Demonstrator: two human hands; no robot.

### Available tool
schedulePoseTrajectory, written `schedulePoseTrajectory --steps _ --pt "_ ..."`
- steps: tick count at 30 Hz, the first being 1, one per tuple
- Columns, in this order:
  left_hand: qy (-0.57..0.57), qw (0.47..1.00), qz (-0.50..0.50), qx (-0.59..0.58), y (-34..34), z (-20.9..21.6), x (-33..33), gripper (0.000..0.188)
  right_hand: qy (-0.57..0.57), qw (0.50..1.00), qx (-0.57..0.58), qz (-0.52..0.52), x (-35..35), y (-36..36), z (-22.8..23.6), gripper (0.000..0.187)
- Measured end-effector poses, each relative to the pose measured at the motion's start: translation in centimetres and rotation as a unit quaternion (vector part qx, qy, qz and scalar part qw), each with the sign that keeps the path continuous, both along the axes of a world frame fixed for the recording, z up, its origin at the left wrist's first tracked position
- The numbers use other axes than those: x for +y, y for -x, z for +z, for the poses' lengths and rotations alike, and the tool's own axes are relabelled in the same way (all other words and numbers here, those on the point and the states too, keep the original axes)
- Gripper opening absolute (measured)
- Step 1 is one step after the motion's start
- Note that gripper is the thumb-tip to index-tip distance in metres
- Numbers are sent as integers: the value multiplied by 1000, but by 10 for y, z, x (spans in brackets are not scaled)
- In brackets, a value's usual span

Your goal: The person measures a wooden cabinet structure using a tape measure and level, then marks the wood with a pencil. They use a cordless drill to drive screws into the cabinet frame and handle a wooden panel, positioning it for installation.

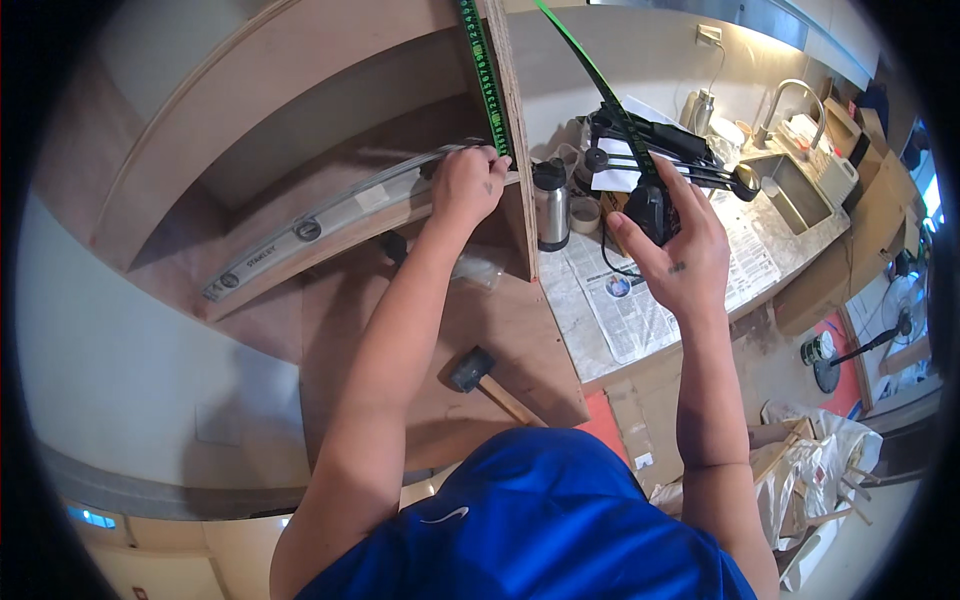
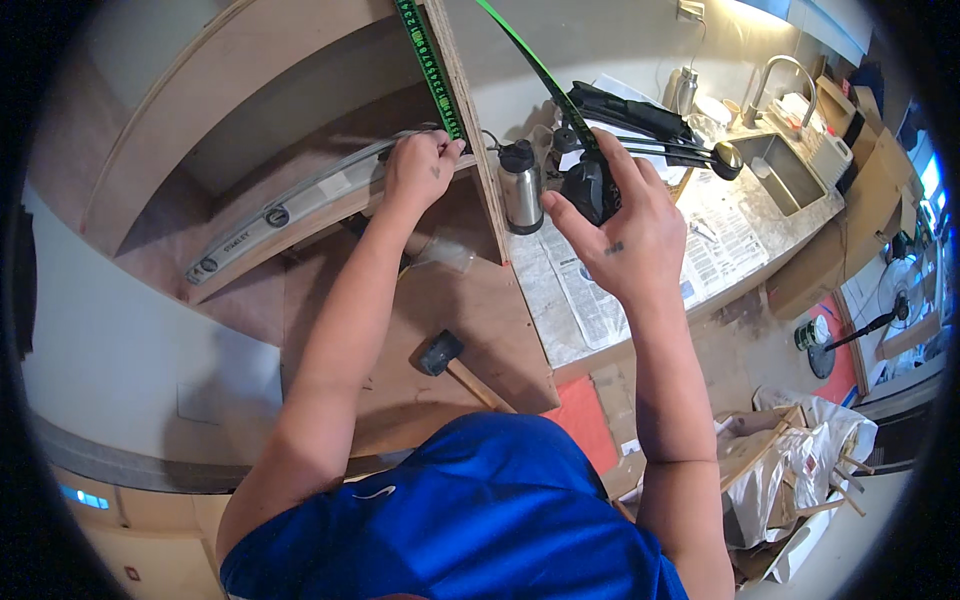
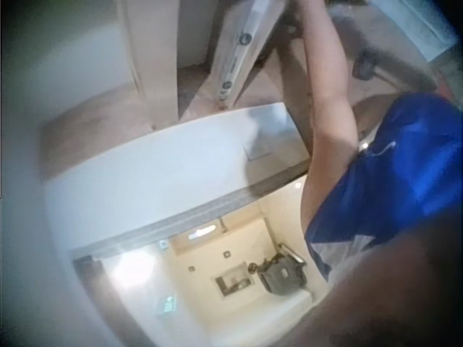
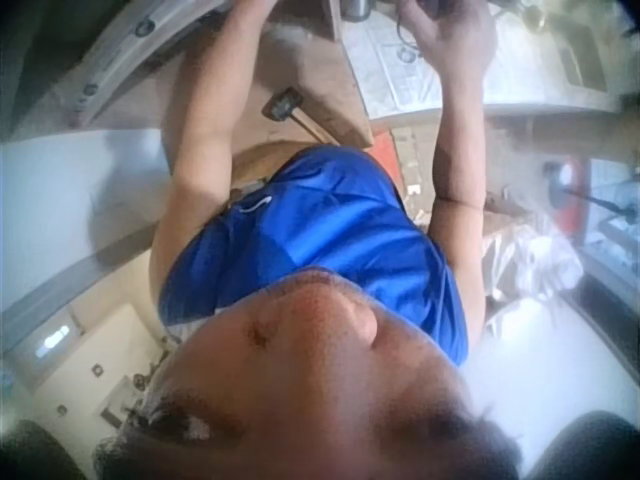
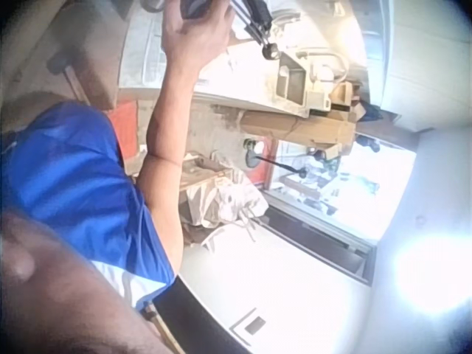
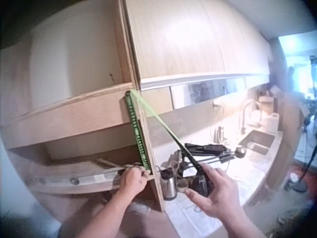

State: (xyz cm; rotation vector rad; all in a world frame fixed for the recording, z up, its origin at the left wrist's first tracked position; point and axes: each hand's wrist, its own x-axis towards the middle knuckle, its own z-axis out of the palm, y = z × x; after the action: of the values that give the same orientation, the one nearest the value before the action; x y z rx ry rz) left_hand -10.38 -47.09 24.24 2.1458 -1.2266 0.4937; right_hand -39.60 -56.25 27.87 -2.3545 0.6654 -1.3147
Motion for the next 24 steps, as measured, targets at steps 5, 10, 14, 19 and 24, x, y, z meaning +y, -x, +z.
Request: schedulePoseTrajectory --steps 5,10,14,19,24 --pt "53 997 -31 -38 -2 -8 -3 32 7 1000 -8 -2 -7 -2 -4 75" --pt "36 999 -6 -15 -1 -8 -3 32 -47 999 23 5 -10 -3 -3 73" --pt "30 999 -9 -14 2 -5 -5 31 -18 1000 -2 5 -17 -5 -8 74" --pt "26 1000 -8 -10 0 -4 -1 30 -54 998 17 16 -17 -7 -7 73" --pt "9 1000 4 14 8 1 -3 27 -8 1000 -14 7 -24 -8 -11 75"
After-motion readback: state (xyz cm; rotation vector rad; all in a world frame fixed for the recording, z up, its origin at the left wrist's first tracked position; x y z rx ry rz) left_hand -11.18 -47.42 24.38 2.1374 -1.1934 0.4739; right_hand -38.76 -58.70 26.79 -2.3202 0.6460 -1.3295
